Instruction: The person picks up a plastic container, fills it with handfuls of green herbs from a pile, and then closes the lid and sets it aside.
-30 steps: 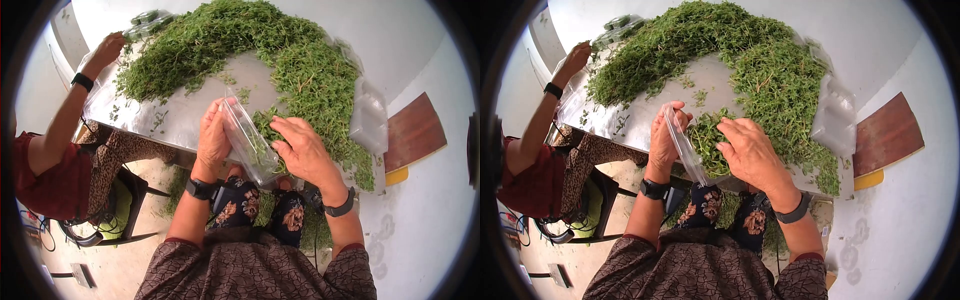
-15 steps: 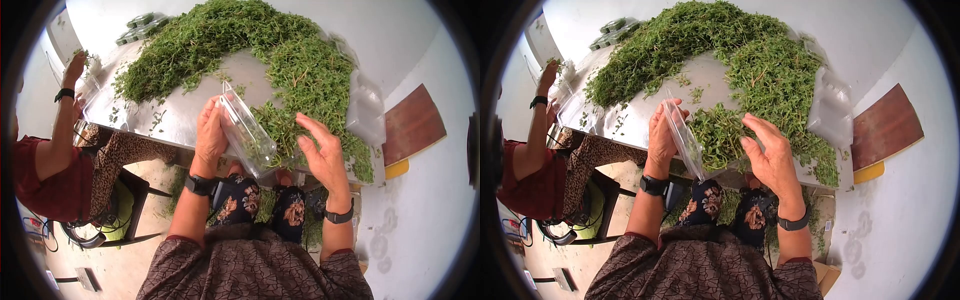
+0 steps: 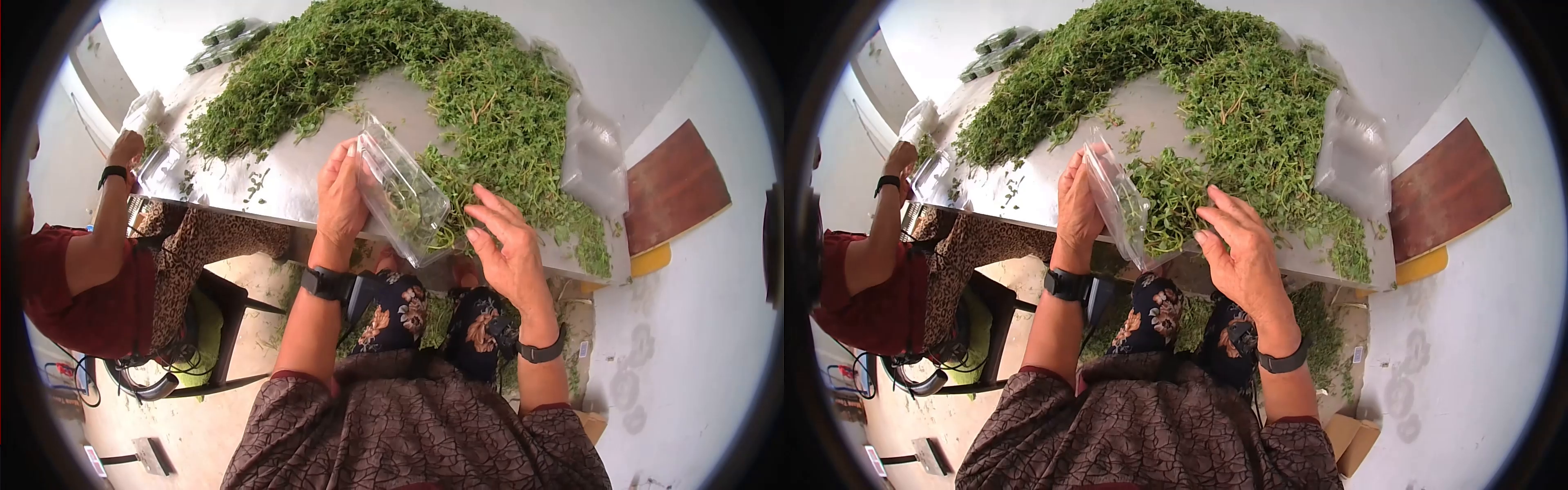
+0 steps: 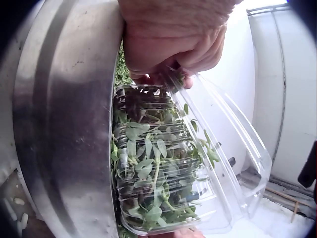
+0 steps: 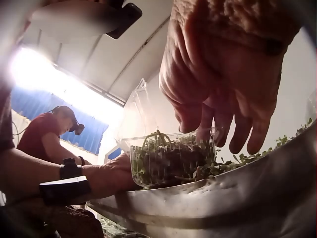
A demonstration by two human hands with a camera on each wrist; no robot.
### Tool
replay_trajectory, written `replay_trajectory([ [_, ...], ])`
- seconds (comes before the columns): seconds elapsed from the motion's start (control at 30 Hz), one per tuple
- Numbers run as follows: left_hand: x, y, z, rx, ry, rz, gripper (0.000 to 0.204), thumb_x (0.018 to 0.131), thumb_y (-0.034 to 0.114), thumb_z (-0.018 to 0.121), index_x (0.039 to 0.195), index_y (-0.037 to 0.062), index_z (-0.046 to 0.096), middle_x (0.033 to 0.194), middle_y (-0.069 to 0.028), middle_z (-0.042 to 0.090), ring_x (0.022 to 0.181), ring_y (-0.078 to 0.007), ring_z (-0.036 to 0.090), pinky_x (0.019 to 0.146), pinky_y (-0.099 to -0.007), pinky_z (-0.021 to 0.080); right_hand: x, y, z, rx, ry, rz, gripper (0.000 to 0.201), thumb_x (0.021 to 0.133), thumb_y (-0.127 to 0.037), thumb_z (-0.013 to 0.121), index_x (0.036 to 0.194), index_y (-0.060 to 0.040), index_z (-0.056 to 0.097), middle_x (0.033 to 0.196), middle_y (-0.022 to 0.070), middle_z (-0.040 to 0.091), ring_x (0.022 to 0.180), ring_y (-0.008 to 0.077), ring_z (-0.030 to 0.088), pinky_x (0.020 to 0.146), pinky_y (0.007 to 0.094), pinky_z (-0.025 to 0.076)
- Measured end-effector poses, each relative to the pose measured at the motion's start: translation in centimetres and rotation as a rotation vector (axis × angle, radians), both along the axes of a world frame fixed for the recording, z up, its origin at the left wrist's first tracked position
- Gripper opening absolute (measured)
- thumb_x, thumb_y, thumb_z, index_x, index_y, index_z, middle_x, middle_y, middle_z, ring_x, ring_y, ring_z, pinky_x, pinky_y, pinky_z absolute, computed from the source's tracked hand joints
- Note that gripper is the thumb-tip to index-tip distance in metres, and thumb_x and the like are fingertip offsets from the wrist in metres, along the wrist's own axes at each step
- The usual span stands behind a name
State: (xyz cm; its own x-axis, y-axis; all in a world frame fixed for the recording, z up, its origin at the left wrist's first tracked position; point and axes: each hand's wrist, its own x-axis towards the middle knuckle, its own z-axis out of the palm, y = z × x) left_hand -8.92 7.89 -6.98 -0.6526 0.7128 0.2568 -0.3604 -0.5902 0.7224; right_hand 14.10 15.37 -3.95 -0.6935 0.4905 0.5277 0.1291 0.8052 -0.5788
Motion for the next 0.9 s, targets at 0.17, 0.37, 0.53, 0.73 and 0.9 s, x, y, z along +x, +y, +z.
replay_trajectory([
  [0.17, -0.1, 0.1, -0.2, -0.015, 0.027, 0.001, 0.021, 0.098, 0.019, 0.047, 0.110, 0.0041, 0.055, 0.077, -0.0020, 0.059, 0.064, -0.0096, 0.058, 0.058, -0.0240, 0.052, 0.4, 0.1, 0.8, -0.031, 0.073, -0.039, 0.029, 0.082, -0.003, 0.062, 0.111, -0.0008, 0.062, 0.128, 0.0162, 0.055, 0.117, 0.0319, 0.052, 0.097, 0.0390, 0.043],
  [0.37, 0.0, 0.0, 0.0, -0.014, 0.025, 0.015, 0.021, 0.099, 0.018, 0.045, 0.109, 0.0039, 0.056, 0.077, -0.0020, 0.060, 0.064, -0.0086, 0.058, 0.058, -0.0239, 0.052, 0.1, 0.5, 1.1, -0.002, 0.034, -0.050, 0.020, 0.081, 0.000, 0.060, 0.100, 0.0003, 0.067, 0.121, 0.0175, 0.059, 0.116, 0.0316, 0.053, 0.096, 0.0389, 0.043],
  [0.53, -0.1, 0.1, -0.1, -0.028, 0.018, 0.017, 0.021, 0.099, 0.018, 0.045, 0.108, 0.0039, 0.057, 0.077, -0.0018, 0.060, 0.063, -0.0082, 0.057, 0.057, -0.0229, 0.052, -0.8, 0.0, 0.9, 0.038, 0.003, -0.092, 0.018, 0.079, 0.002, 0.060, 0.095, 0.0009, 0.068, 0.118, 0.0183, 0.061, 0.116, 0.0326, 0.053, 0.095, 0.0393, 0.044],
  [0.73, -0.1, 0.1, -0.2, -0.043, 0.042, 0.013, 0.020, 0.098, 0.018, 0.046, 0.107, 0.0040, 0.057, 0.076, -0.0019, 0.059, 0.062, -0.0083, 0.057, 0.056, -0.0228, 0.052, -1.1, 0.4, 1.9, 0.039, 0.025, -0.158, 0.023, 0.075, 0.003, 0.062, 0.098, -0.0002, 0.066, 0.116, 0.0177, 0.061, 0.115, 0.0333, 0.052, 0.096, 0.0410, 0.043],
  [0.9, -0.3, 0.1, -0.5, -0.038, 0.041, 0.007, 0.020, 0.098, 0.019, 0.046, 0.106, 0.0039, 0.057, 0.076, -0.0023, 0.060, 0.062, -0.0085, 0.058, 0.056, -0.0234, 0.053, -2.3, 0.5, 2.2, 0.059, 0.017, -0.122, 0.029, 0.074, 0.001, 0.064, 0.102, -0.0012, 0.065, 0.118, 0.0178, 0.059, 0.116, 0.0337, 0.050, 0.097, 0.0415, 0.041],
])
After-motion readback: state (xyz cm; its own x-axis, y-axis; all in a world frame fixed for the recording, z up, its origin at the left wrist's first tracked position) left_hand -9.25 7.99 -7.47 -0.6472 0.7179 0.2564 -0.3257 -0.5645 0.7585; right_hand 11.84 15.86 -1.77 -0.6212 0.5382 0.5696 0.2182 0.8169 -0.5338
